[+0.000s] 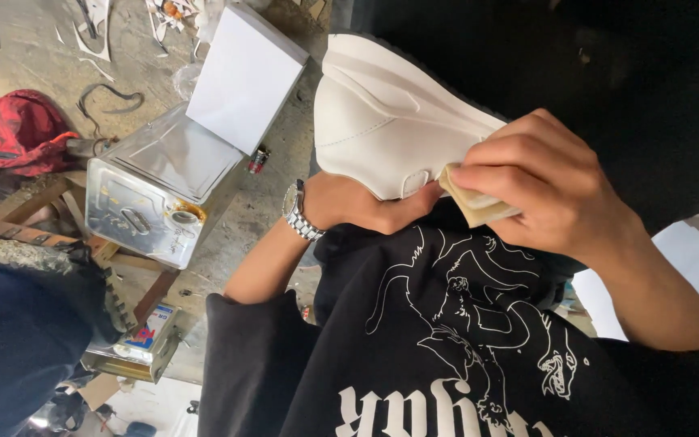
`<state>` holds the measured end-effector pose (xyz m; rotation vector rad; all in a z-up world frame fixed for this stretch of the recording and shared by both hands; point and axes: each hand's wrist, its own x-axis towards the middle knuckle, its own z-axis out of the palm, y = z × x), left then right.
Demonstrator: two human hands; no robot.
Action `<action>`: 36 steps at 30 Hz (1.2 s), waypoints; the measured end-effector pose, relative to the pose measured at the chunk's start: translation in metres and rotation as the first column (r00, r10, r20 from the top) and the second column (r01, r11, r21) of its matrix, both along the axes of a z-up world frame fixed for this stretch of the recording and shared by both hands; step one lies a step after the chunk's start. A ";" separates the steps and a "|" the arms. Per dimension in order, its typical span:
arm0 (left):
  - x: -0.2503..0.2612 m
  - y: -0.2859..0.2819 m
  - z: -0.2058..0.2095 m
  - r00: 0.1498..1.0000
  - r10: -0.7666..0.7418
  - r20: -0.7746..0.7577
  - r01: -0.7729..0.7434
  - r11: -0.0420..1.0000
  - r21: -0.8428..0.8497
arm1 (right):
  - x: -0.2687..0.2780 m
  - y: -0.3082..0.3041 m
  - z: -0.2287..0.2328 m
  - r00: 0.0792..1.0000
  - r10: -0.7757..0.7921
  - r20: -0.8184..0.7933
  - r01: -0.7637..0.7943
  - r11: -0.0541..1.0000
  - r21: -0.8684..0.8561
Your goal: Cleaning a white shoe by applying liquid to a sponge and scrubbing the shoe's surface.
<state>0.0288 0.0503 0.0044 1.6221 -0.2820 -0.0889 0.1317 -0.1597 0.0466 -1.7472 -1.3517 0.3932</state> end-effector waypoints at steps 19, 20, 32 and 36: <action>-0.002 -0.008 0.000 0.986 0.008 -0.165 0.017 0.988 0.150 | -0.003 -0.001 -0.023 0.979 -0.194 -0.063 0.201 0.970 0.135; -0.001 -0.007 0.004 0.979 0.037 -0.200 -0.006 0.988 0.155 | 0.000 -0.002 -0.020 0.972 -0.168 -0.164 0.190 0.973 0.132; -0.006 -0.003 -0.003 0.977 0.030 -0.211 0.009 0.984 0.179 | -0.004 0.001 -0.019 0.989 -0.114 -0.096 0.129 0.978 0.166; -0.019 -0.010 -0.027 0.952 -0.005 -0.307 0.081 0.968 0.236 | -0.005 -0.001 -0.031 0.978 -0.207 0.013 0.202 0.966 0.163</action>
